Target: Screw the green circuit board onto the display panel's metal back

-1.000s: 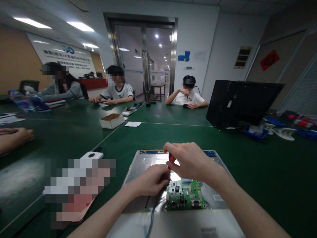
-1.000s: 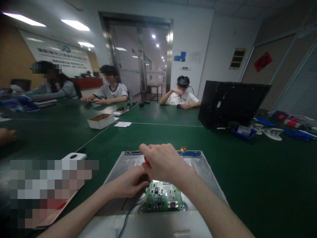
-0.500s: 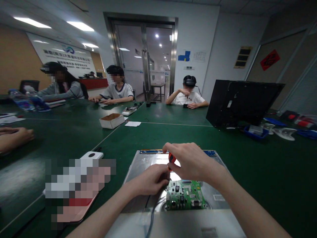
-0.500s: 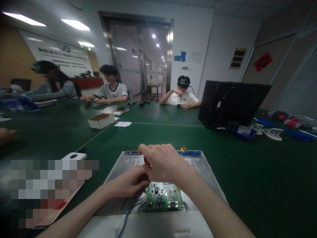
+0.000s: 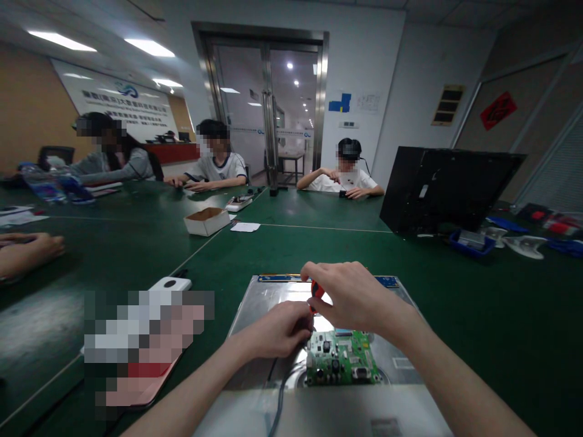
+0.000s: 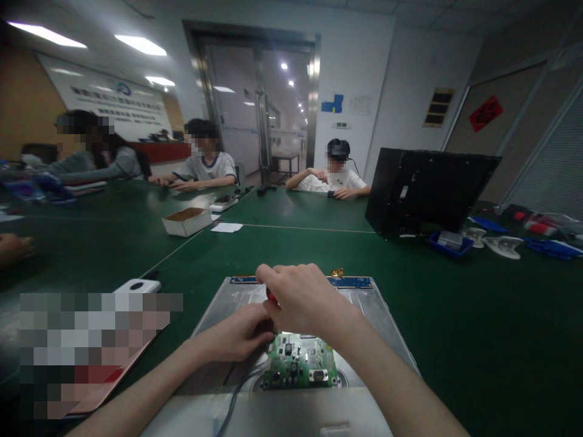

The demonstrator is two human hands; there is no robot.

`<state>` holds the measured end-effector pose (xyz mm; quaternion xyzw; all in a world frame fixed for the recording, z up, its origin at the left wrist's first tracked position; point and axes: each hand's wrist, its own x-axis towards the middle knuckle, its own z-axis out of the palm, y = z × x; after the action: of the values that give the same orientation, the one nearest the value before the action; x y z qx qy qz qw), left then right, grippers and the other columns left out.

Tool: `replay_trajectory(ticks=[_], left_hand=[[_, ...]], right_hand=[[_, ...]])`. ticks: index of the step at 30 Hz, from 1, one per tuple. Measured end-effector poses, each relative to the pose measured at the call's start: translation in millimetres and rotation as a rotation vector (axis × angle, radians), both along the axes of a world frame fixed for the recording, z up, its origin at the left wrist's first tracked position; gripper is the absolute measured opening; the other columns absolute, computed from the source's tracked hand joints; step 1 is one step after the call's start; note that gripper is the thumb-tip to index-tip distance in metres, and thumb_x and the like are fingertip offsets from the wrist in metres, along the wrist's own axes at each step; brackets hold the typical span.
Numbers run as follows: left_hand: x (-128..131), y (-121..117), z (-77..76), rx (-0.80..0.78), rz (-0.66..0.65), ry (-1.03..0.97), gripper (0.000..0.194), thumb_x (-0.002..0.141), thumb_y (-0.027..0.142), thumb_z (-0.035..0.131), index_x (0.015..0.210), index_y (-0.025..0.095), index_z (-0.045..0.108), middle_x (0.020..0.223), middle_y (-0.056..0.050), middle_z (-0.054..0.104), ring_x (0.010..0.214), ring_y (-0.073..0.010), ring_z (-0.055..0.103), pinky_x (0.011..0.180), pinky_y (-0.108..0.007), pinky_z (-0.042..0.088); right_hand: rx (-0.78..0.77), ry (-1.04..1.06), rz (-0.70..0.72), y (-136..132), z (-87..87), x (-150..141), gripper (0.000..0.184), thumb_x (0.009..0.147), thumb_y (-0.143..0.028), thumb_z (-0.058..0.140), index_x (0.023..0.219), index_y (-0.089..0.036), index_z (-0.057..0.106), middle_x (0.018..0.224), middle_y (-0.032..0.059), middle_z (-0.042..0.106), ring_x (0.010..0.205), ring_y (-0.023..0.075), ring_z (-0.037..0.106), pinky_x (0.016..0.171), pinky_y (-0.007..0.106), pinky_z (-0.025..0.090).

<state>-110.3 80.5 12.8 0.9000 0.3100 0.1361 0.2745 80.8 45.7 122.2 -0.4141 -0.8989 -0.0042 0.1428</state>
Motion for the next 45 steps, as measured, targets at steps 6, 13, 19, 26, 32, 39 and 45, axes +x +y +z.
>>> replay_trajectory(ticks=[6,13,19,26,32,39,45], left_hand=[[0.8,-0.2,2.1,0.017,-0.020,-0.016,0.011,0.077,0.010,0.053,0.084,0.018,0.055,0.076,-0.001,0.060,0.068,-0.0167,0.053,0.059,-0.026,0.038],[2.4,-2.9,6.8,0.036,-0.007,-0.004,0.010,0.076,0.010,0.052,0.081,0.019,0.053,0.072,0.001,0.057,0.065,-0.0163,0.051,0.058,-0.026,0.037],[2.7,-4.2,7.0,0.040,0.003,-0.003,0.011,0.074,0.009,0.053,0.079,0.019,0.052,0.072,0.001,0.056,0.064,-0.0155,0.049,0.058,-0.026,0.035],[0.9,-1.8,5.1,0.027,-0.014,-0.010,0.010,0.076,0.012,0.054,0.084,0.018,0.053,0.072,0.001,0.056,0.064,-0.0157,0.050,0.056,-0.026,0.035],[1.1,-3.4,6.3,0.048,0.019,-0.013,0.009,0.076,0.012,0.055,0.082,0.019,0.053,0.073,0.001,0.055,0.063,-0.0154,0.048,0.056,-0.026,0.035],[1.1,-3.5,6.0,0.034,0.017,-0.019,0.010,0.077,0.011,0.055,0.084,0.018,0.054,0.076,0.000,0.057,0.065,-0.0153,0.049,0.058,-0.026,0.036],[0.3,-3.9,4.6,0.037,0.009,-0.041,0.010,0.076,0.011,0.054,0.083,0.018,0.054,0.075,0.000,0.057,0.065,-0.0152,0.049,0.057,-0.026,0.036]], right_hand=[[0.033,-0.017,-0.013,0.4,-1.7,-0.3,0.019,0.085,-0.023,0.059,0.104,-0.021,0.054,0.088,0.0015,0.072,0.069,0.0160,0.062,0.053,0.028,0.021],[0.056,-0.034,-0.013,2.1,-2.8,-0.6,0.017,0.087,-0.026,0.059,0.103,-0.021,0.054,0.086,0.0012,0.073,0.067,0.0167,0.063,0.052,0.029,0.020],[0.054,-0.025,-0.022,2.8,-3.0,0.5,0.019,0.087,-0.028,0.062,0.103,-0.021,0.055,0.086,0.0007,0.074,0.068,0.0170,0.064,0.052,0.028,0.020],[0.033,-0.024,-0.014,1.6,-0.3,0.5,0.021,0.086,-0.028,0.065,0.103,-0.021,0.055,0.086,0.0003,0.073,0.068,0.0164,0.063,0.052,0.028,0.021],[0.043,-0.029,-0.014,0.8,0.7,0.8,0.020,0.086,-0.026,0.063,0.103,-0.021,0.055,0.087,0.0007,0.073,0.068,0.0163,0.063,0.052,0.028,0.022],[0.026,-0.020,-0.004,0.6,0.2,1.0,0.020,0.085,-0.024,0.061,0.104,-0.021,0.055,0.087,0.0010,0.072,0.068,0.0149,0.061,0.053,0.027,0.024],[0.035,-0.020,-0.004,0.9,0.7,0.7,0.019,0.085,-0.026,0.062,0.103,-0.021,0.055,0.087,0.0008,0.072,0.068,0.0157,0.062,0.053,0.028,0.022]])
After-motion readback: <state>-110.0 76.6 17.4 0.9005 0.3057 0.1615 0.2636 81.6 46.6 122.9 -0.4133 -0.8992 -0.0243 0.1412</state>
